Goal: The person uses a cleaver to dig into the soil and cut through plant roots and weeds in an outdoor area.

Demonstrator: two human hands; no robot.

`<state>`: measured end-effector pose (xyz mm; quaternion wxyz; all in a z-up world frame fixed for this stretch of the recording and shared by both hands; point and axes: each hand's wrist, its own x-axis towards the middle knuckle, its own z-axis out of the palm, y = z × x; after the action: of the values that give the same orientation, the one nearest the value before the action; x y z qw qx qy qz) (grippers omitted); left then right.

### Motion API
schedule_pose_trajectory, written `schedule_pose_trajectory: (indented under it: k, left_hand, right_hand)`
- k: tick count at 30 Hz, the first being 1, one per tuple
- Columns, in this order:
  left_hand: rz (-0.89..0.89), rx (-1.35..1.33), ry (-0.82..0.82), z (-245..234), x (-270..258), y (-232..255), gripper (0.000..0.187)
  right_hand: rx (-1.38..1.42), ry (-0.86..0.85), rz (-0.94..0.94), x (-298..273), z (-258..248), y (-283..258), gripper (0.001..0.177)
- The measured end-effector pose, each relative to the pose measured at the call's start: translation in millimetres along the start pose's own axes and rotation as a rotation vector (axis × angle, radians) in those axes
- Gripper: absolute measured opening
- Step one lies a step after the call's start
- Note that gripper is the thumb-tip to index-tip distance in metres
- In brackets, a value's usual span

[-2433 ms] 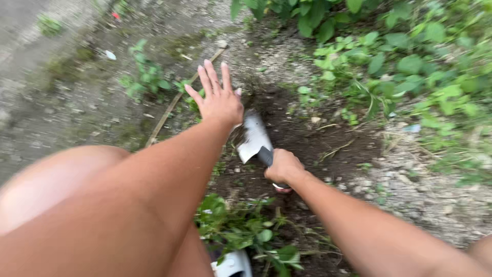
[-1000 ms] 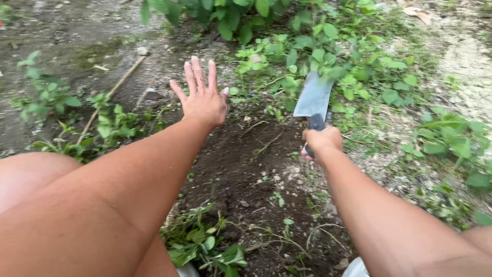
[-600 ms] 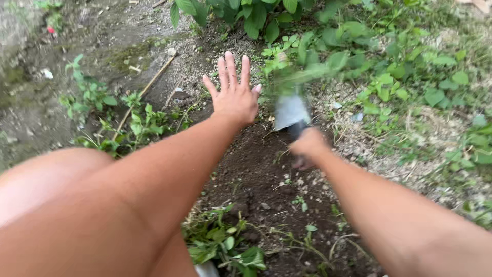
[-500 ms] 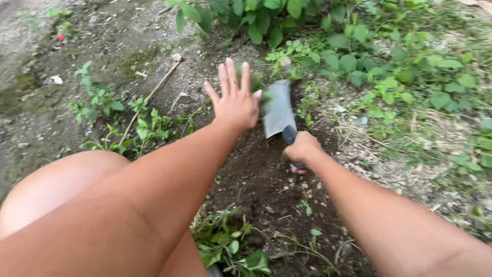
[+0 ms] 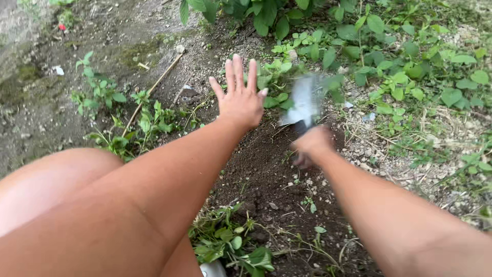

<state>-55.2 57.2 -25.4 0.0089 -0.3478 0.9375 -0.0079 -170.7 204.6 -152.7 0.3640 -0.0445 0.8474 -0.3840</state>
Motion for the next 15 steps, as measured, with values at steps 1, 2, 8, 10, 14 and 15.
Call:
schedule_pose_trajectory:
  k: [1,2,8,10,14,15]
  left_hand:
    - [-0.007,-0.003,0.003,-2,-2,-4,0.075]
    - [-0.055,-0.027,-0.027,-3,-5,-7,0.075]
    - [-0.073,-0.034,-0.004,-12,1,-7,0.076]
    - [-0.075,-0.038,-0.016,-10,2,-1,0.076]
    - [-0.059,-0.051,0.021,-5,-2,-7,0.075]
    - [-0.07,-0.043,0.018,-4,-4,-10,0.075]
  right_hand:
    - [-0.278,-0.252,-0.03,-14,16,-3,0.032]
    - [-0.558,-0.239,-0.216,-23,21,-10,0.036]
    - [-0.659,-0.067,-0.378,-58,1,-7,0.048]
    - [-0.364,0.156,-0.338,-47,-24,2,0.044]
    - [0.141,0.406,-0.09,-11,-48,-16,0.039]
    - [0.254,0.455,-0.051,-2,-45,-23,0.037]
